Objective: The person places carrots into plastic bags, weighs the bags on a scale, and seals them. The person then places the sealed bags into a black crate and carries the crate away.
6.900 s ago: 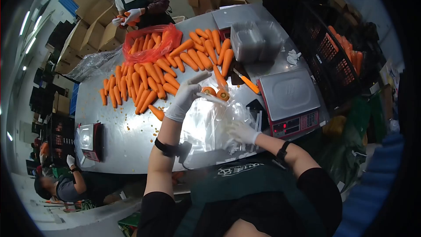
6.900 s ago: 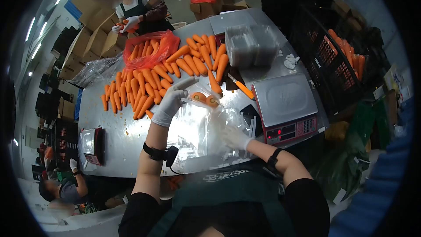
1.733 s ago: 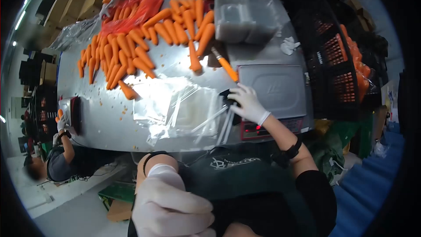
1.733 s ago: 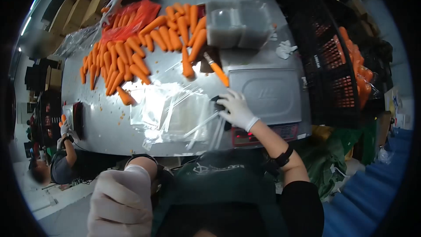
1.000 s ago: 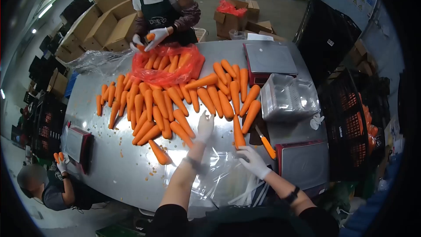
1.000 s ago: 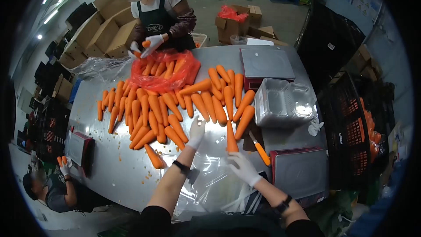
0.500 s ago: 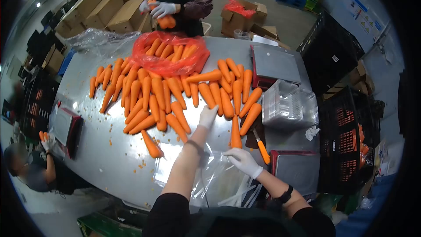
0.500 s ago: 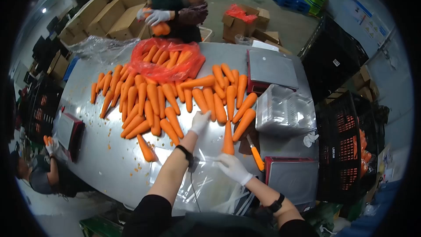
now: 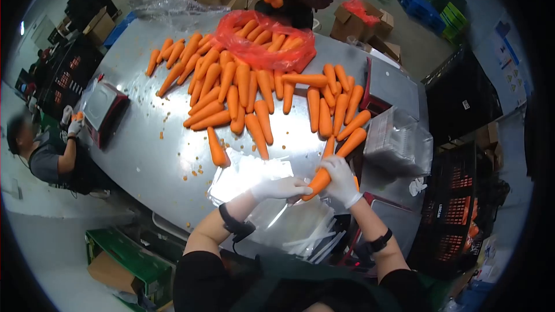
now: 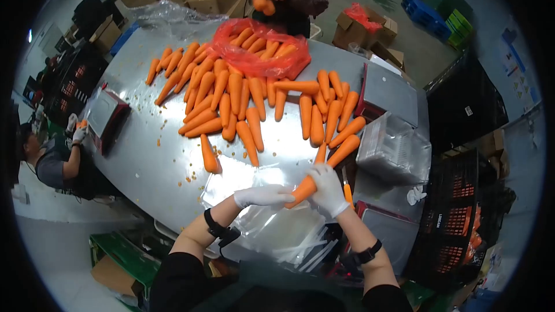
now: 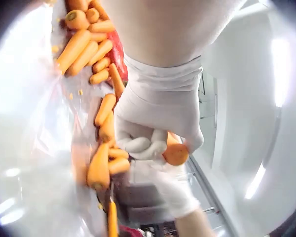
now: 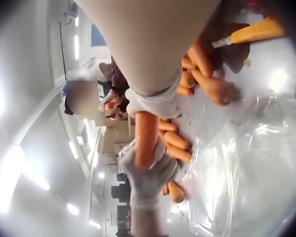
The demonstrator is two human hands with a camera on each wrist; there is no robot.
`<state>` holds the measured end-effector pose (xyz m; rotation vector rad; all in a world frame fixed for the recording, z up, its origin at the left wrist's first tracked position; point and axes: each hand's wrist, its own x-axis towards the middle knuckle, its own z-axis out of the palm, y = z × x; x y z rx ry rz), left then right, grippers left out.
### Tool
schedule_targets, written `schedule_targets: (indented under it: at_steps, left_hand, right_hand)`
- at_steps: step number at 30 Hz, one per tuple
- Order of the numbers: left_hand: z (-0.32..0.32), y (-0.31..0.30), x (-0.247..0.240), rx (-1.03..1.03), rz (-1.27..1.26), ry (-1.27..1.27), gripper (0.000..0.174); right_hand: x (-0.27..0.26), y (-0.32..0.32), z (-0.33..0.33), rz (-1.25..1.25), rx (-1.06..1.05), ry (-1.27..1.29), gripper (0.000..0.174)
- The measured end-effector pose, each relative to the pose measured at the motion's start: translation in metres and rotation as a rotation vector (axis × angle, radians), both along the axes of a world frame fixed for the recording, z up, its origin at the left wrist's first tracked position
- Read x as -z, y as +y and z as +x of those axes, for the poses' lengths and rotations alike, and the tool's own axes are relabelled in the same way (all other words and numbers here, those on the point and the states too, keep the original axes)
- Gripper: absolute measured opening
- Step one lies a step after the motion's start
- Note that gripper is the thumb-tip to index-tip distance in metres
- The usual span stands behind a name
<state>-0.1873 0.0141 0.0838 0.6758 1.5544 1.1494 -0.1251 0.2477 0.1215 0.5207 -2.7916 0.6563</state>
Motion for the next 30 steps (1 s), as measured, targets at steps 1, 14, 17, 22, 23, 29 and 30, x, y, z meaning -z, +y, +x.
schedule_targets:
  at_steps: [1, 14, 17, 22, 23, 29, 30]
  left_hand:
    - [-0.011, -0.005, 0.006, -0.044, 0.003, -0.005, 0.042]
    - [-0.176, -0.017, 0.081, 0.506, -0.647, 1.525, 0.028]
    - [-0.191, -0.013, 0.067, 0.604, -0.584, 1.47, 0.026]
    - [-0.182, -0.014, 0.067, 0.091, -0.274, 1.422, 0.025]
    - [-0.144, -0.004, 0.006, -0.324, -0.185, 1.215, 0.025]
    - [0.038, 0.094, -0.047, -0.443, -0.011, -0.243, 0.045]
    - [0.076, 0.119, -0.033, -0.397, -0.047, -0.298, 0.047]
  right_hand:
    - [-0.007, -0.001, 0.008, -0.095, 0.042, -0.168, 0.042]
    - [0.002, 0.027, 0.126, -0.876, 0.581, -0.861, 0.046]
    - [0.022, 0.019, 0.123, -1.055, 0.535, -0.709, 0.047]
    - [-0.004, 0.011, 0.126, -1.253, 0.525, -0.654, 0.059]
    - [-0.005, 0.017, 0.135, -1.2, 0.481, -0.586, 0.064]
    - [-0.022, 0.069, 0.214, -1.004, 0.583, -0.403, 0.073]
    - [-0.029, 0.075, 0.223, -0.952, 0.598, -0.386, 0.072]
